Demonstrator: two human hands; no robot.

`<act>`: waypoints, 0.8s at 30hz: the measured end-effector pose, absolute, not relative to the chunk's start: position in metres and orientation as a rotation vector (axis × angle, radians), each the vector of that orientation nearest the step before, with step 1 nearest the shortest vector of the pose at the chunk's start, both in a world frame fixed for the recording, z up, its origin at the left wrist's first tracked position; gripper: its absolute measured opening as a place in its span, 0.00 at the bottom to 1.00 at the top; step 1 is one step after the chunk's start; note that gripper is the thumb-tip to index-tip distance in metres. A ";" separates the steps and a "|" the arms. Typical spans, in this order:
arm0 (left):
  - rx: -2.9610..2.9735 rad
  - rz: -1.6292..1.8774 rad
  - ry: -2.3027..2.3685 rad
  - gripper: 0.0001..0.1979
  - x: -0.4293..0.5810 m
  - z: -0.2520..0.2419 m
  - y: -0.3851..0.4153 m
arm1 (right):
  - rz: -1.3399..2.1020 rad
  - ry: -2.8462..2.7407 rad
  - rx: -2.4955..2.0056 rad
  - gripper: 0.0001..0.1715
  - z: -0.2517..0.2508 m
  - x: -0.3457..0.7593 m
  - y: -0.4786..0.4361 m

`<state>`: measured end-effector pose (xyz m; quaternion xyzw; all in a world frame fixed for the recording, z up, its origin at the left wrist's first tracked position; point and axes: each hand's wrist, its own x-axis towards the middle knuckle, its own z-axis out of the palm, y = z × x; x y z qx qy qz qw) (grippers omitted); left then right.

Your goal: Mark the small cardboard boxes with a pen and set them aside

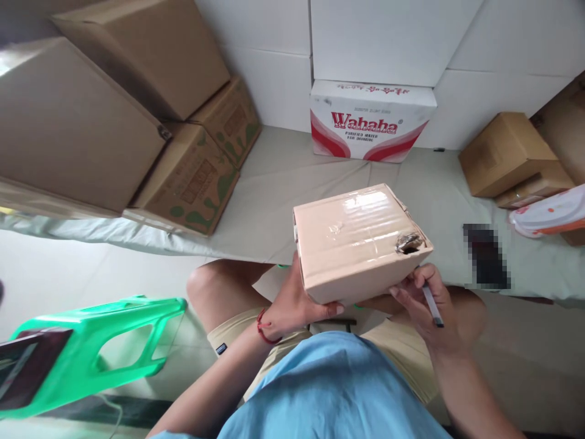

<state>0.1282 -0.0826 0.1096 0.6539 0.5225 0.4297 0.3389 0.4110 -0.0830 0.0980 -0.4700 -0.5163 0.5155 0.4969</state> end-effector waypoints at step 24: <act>1.679 1.534 2.478 0.73 0.138 0.042 -0.070 | 1.190 -1.141 -1.197 0.20 0.090 0.394 -0.059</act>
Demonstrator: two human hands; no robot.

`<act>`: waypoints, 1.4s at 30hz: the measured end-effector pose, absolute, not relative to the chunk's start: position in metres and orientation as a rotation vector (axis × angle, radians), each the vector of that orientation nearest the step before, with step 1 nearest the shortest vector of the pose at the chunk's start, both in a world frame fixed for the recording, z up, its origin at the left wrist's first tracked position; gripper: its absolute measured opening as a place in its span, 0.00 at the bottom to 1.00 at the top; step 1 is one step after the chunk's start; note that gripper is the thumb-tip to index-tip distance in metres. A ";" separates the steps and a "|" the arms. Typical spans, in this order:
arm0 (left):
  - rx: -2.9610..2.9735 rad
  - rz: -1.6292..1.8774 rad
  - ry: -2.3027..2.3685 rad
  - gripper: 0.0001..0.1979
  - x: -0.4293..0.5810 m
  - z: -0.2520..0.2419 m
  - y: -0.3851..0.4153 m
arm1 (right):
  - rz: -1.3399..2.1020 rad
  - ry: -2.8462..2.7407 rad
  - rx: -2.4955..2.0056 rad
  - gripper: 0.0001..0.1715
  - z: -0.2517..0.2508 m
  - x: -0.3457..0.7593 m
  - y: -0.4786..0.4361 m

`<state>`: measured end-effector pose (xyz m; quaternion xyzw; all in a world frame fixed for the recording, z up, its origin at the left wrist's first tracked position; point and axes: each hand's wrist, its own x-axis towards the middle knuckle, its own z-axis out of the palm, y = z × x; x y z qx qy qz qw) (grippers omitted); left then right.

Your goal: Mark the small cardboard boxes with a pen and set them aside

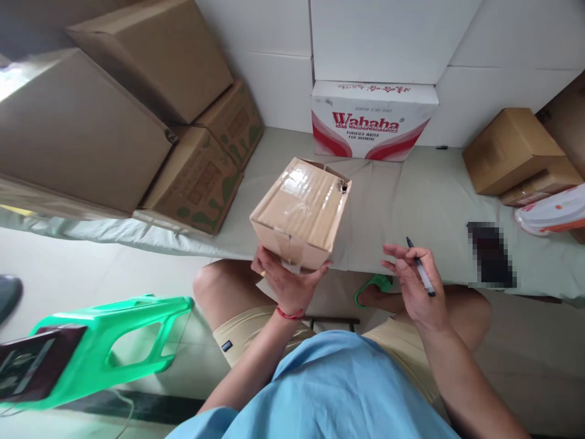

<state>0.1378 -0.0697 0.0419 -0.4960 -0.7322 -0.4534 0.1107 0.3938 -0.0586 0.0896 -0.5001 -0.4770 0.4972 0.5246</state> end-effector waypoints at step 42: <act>-2.600 -0.982 -1.478 0.27 0.170 0.181 -0.032 | 0.886 -1.557 -1.146 0.18 0.208 0.295 0.099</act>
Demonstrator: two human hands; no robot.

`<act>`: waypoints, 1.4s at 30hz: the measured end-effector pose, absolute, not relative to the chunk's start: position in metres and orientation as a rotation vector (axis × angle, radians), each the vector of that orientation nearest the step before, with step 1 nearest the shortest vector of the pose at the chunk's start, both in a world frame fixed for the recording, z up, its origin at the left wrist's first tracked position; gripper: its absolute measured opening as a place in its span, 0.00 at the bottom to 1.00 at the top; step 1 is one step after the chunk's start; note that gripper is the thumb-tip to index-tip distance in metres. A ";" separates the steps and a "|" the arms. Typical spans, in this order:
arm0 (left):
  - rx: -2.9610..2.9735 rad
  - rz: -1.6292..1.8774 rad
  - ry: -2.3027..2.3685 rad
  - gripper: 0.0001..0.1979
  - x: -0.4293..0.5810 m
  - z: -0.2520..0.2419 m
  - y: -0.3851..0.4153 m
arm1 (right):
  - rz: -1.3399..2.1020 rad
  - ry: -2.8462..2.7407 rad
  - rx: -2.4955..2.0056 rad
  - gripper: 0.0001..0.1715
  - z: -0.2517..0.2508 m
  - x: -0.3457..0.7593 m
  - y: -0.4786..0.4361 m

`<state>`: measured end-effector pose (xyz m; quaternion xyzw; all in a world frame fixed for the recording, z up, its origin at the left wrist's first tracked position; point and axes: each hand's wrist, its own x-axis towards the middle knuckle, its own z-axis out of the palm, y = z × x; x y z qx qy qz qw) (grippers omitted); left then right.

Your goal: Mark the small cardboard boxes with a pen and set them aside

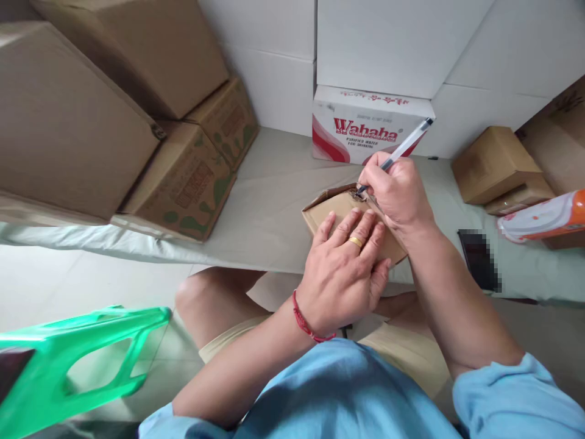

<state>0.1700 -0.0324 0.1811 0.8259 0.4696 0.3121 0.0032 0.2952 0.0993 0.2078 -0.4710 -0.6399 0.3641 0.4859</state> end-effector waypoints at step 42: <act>2.569 1.022 1.487 0.27 0.173 0.178 -0.034 | 0.623 -1.650 -1.264 0.14 0.207 0.300 0.093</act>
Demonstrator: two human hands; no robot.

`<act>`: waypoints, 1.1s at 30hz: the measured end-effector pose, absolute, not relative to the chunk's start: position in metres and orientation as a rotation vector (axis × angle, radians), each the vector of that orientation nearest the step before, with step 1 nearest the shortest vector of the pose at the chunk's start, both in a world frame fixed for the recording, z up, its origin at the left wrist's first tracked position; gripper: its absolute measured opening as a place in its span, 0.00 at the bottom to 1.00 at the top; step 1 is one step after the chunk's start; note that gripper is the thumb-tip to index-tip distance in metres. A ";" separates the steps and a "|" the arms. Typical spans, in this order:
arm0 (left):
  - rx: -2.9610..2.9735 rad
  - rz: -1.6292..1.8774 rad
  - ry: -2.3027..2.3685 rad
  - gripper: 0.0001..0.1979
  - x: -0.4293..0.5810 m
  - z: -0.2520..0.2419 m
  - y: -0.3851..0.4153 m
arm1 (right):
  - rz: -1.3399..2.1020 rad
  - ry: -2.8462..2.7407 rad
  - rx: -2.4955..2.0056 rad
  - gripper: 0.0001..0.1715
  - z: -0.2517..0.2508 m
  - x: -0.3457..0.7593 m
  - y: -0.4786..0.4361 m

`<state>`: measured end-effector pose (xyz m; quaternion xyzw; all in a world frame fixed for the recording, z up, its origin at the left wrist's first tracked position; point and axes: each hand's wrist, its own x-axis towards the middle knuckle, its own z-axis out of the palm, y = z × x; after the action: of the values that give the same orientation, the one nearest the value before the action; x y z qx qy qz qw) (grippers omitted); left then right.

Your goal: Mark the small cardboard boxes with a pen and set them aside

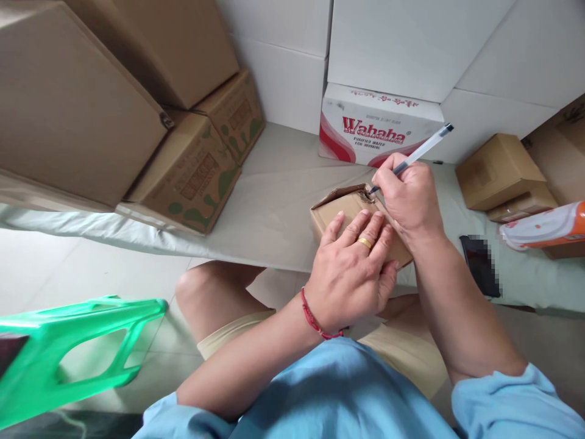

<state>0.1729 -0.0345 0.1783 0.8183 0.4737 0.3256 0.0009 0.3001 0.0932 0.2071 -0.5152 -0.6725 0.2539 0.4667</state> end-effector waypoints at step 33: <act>2.528 1.022 1.483 0.26 0.175 0.180 -0.034 | 0.474 -1.707 -1.261 0.22 0.208 0.306 0.089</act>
<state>0.1754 -0.0341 0.1797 0.8143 0.4776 0.3292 0.0190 0.3059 0.0888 0.2080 -0.5133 -0.6951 0.1929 0.4649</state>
